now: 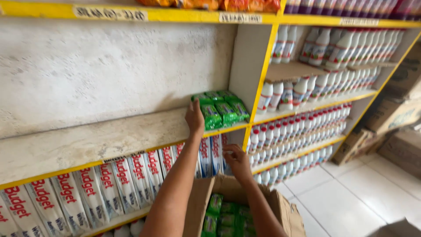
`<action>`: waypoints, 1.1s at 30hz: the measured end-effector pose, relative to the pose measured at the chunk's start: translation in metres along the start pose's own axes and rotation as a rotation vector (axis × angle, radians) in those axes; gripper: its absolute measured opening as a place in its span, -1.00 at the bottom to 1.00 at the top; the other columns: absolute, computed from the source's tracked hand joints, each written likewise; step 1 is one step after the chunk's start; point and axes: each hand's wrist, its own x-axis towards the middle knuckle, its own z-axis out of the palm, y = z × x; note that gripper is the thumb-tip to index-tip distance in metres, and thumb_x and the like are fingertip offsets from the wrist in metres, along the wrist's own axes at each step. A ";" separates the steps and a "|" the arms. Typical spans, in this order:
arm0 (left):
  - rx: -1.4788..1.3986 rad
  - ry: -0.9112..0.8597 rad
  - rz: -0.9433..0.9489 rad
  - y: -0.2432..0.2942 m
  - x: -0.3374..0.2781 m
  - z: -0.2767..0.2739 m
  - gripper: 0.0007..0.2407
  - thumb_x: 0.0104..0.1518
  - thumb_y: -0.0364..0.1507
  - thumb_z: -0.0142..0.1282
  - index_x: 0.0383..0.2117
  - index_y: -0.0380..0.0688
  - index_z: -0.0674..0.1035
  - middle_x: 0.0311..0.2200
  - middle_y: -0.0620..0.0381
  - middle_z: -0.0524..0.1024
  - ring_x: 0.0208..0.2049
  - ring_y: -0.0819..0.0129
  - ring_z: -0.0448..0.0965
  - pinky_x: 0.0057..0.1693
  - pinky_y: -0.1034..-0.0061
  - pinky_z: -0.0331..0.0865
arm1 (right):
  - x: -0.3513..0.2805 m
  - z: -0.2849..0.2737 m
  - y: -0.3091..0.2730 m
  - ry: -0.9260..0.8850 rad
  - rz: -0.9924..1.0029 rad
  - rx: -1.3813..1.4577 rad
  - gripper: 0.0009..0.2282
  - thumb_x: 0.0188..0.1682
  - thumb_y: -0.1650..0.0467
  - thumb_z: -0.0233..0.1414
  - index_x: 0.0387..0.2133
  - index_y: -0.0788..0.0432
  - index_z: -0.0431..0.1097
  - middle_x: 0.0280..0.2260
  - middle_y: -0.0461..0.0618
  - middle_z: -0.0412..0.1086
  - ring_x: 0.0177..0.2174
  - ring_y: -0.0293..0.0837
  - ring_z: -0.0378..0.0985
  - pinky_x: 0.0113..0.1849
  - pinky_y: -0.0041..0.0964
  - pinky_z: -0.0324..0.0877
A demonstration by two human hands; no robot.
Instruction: The recorder is taking detergent soap packets out of a cardboard box and placing them onto grocery store shelves.
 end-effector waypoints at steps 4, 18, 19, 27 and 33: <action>-0.025 0.177 0.204 0.012 -0.040 -0.010 -0.55 0.31 -0.16 0.03 0.09 -0.35 0.50 0.06 -0.28 0.51 0.13 -0.13 0.49 0.25 0.18 0.31 | -0.054 -0.042 0.068 0.023 0.497 0.187 -0.89 -0.01 0.49 0.12 -0.25 0.21 0.55 -0.49 -0.04 0.45 -0.54 -0.30 0.41 -0.53 -0.43 0.24; 0.036 -0.681 -0.197 -0.073 -0.295 -0.025 -0.80 0.23 -0.31 0.12 -0.19 -0.16 0.62 -0.26 0.02 0.69 -0.19 0.34 0.71 0.02 0.44 0.53 | -0.189 -0.060 0.111 0.135 0.981 0.329 -0.89 0.06 0.38 0.07 -0.24 0.15 0.48 -0.44 -0.11 0.50 -0.54 -0.30 0.47 -0.47 -0.43 0.39; 0.039 -0.680 -0.197 -0.091 -0.293 -0.028 -0.80 0.23 -0.31 0.12 -0.19 -0.16 0.62 -0.26 0.02 0.69 -0.19 0.34 0.71 0.02 0.44 0.53 | -0.198 -0.059 0.122 0.134 0.982 0.332 -0.89 0.06 0.38 0.07 -0.24 0.15 0.48 -0.44 -0.11 0.50 -0.54 -0.30 0.47 -0.47 -0.43 0.39; 0.085 -0.545 -0.355 -0.183 -0.285 -0.068 -0.59 0.27 -0.15 0.02 -0.01 -0.29 0.60 -0.02 -0.08 0.62 0.06 0.20 0.58 0.17 0.41 0.36 | -0.255 -0.011 0.187 -0.039 1.144 0.349 -0.71 0.00 0.30 0.00 -0.07 0.14 0.45 -0.34 0.03 0.52 -0.51 -0.17 0.49 -0.43 -0.26 0.47; 0.051 -0.557 -0.649 -0.193 -0.297 -0.078 -0.56 0.26 -0.13 0.00 0.08 -0.23 0.55 0.10 -0.02 0.54 0.16 0.21 0.46 0.23 0.41 0.25 | -0.248 0.043 0.141 -0.351 1.299 0.300 -0.35 -0.05 0.01 0.09 0.20 0.14 0.26 -0.01 0.10 0.41 -0.18 -0.09 0.51 -0.20 -0.21 0.48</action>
